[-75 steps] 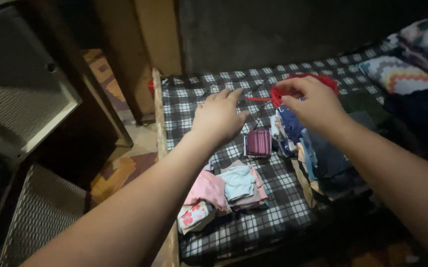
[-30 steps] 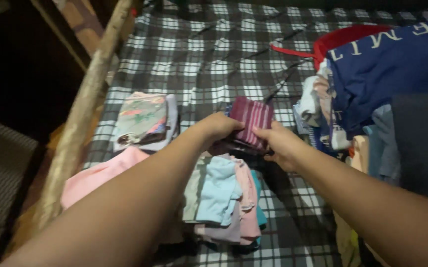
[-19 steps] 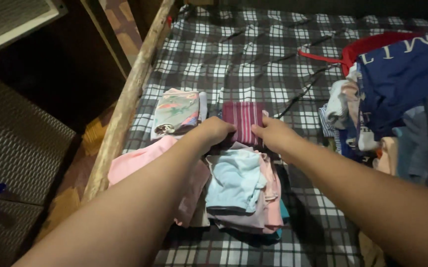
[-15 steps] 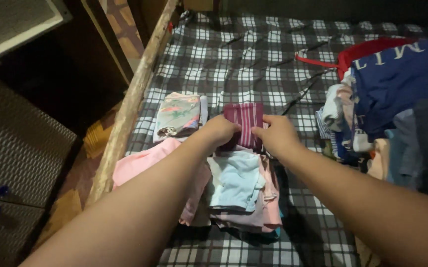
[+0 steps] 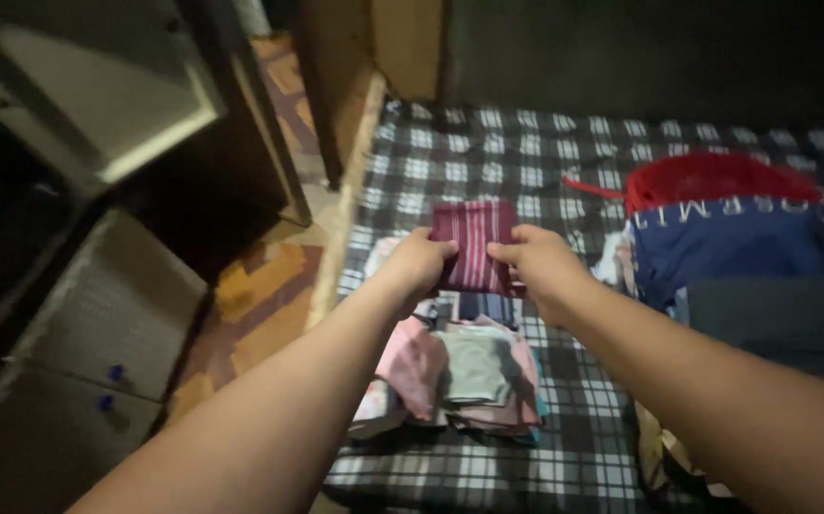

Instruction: Organizing and sorting folded bras and underwear into a partitioned storage bin.

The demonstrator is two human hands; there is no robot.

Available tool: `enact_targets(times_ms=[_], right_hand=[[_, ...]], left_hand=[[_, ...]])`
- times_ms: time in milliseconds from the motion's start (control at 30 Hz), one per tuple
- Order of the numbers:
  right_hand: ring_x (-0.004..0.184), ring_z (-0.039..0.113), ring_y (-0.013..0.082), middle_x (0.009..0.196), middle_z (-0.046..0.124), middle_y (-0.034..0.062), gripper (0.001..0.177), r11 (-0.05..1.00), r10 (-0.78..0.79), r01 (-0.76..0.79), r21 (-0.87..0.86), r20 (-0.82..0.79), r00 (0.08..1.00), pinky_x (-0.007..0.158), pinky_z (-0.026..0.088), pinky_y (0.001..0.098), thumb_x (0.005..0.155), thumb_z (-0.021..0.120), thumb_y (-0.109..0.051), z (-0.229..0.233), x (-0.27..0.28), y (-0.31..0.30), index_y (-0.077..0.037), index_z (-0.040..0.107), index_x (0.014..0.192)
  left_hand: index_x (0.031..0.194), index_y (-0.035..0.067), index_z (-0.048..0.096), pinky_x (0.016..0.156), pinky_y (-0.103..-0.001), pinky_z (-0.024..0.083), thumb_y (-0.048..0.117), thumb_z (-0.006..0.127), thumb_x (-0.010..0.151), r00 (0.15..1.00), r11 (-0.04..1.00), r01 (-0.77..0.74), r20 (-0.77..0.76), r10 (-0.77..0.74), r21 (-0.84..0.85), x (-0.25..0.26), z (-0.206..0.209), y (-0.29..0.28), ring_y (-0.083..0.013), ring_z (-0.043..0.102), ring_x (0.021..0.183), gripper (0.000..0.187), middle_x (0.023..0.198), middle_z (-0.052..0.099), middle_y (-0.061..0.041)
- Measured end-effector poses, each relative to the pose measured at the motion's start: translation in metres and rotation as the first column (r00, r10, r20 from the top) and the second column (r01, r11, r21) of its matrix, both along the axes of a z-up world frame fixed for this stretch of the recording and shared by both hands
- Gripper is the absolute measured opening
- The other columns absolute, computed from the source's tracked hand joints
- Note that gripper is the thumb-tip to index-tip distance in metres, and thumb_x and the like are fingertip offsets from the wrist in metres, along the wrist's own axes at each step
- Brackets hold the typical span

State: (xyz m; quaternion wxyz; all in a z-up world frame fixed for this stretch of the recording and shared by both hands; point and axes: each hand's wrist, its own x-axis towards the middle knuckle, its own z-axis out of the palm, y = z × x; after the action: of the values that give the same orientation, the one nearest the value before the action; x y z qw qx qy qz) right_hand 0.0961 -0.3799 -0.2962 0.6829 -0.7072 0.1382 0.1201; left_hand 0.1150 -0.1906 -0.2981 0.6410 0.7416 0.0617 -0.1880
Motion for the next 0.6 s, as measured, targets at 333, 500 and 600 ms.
enact_targets(times_ms=[333,500,600], right_hand=[[0.069,0.064,0.0160,0.090,0.070,0.0031,0.031,0.998,-0.031,0.027,0.060,0.073,0.997,0.062,0.051,0.0364,0.092,0.067,-0.010,0.152,-0.020,0.170,-0.015,0.062,0.122],[0.066,0.065,0.0154,0.090,0.071,0.0037,0.029,0.989,0.086,-0.103,0.105,0.152,0.985,0.057,0.055,0.0362,0.093,0.065,-0.012,0.202,-0.032,0.255,-0.014,0.061,0.122],[0.066,0.066,0.0142,0.089,0.071,0.0024,0.029,0.976,0.192,-0.208,0.062,0.197,0.962,0.054,0.058,0.0382,0.094,0.065,-0.014,0.222,-0.025,0.299,-0.012,0.061,0.122]], left_hand=[[0.131,0.003,0.054,0.067,-0.043,0.061,0.005,0.067,0.090,0.967,0.971,-0.175,0.158,0.201,-0.161,-0.011,0.127,0.163,-0.0261,0.071,0.084,0.043,0.104,0.070,-0.015],[0.127,0.001,0.058,0.070,-0.038,0.063,0.009,0.065,0.093,0.946,0.963,-0.234,0.199,0.258,-0.138,-0.040,0.184,0.252,-0.0232,0.073,0.085,0.036,0.105,0.072,-0.014],[0.127,0.000,0.060,0.076,-0.033,0.062,0.010,0.066,0.094,0.905,0.932,-0.316,0.237,0.352,-0.178,-0.056,0.204,0.298,-0.0192,0.074,0.088,0.034,0.106,0.074,-0.013]])
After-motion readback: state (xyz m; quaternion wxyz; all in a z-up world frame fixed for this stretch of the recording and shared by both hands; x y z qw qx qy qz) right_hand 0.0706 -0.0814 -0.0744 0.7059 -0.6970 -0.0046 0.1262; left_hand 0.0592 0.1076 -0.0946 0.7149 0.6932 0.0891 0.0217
